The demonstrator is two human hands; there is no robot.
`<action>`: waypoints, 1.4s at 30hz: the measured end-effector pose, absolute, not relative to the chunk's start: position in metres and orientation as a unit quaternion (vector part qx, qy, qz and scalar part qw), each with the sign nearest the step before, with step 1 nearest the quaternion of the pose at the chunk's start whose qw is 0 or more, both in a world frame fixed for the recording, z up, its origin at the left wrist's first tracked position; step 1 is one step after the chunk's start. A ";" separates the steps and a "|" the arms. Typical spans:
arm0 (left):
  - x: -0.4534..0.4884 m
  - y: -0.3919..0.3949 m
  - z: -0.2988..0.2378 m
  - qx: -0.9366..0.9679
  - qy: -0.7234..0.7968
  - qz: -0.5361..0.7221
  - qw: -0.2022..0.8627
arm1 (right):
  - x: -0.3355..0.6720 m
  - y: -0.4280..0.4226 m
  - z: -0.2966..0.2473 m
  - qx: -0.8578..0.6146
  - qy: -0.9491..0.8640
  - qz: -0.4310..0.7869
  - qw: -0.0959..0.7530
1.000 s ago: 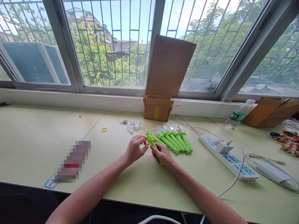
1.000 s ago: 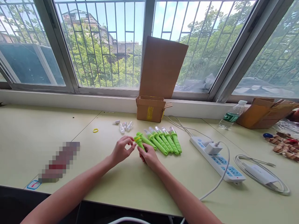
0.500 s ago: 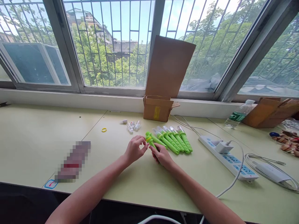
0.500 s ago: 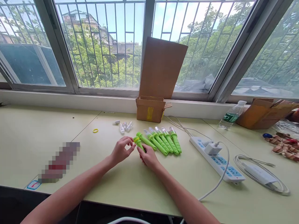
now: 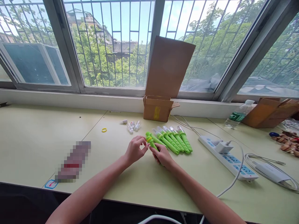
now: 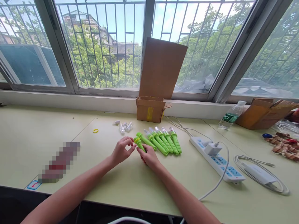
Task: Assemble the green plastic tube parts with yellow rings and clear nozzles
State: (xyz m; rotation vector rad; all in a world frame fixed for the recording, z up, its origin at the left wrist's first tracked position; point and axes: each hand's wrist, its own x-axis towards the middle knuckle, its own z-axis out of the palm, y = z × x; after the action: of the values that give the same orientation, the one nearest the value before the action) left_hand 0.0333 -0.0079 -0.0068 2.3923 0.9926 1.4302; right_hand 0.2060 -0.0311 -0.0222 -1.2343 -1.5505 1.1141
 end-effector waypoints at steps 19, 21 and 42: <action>0.034 -0.008 -0.008 0.807 0.330 0.482 0.092 | 0.207 -0.033 -0.017 -0.475 -0.618 0.474 0.409; 0.034 -0.008 -0.009 0.807 0.330 0.481 0.092 | 0.207 -0.033 -0.017 -0.475 -0.619 0.475 0.408; 0.033 -0.009 -0.009 0.816 0.353 0.448 0.098 | 0.207 -0.034 -0.015 -0.471 -0.633 0.476 0.389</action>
State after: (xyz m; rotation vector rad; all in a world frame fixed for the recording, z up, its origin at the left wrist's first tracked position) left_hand 0.0333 -0.0095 -0.0088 2.4144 1.0444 1.3251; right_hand 0.2073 -0.0335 -0.0148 -1.1979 -1.6100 1.2099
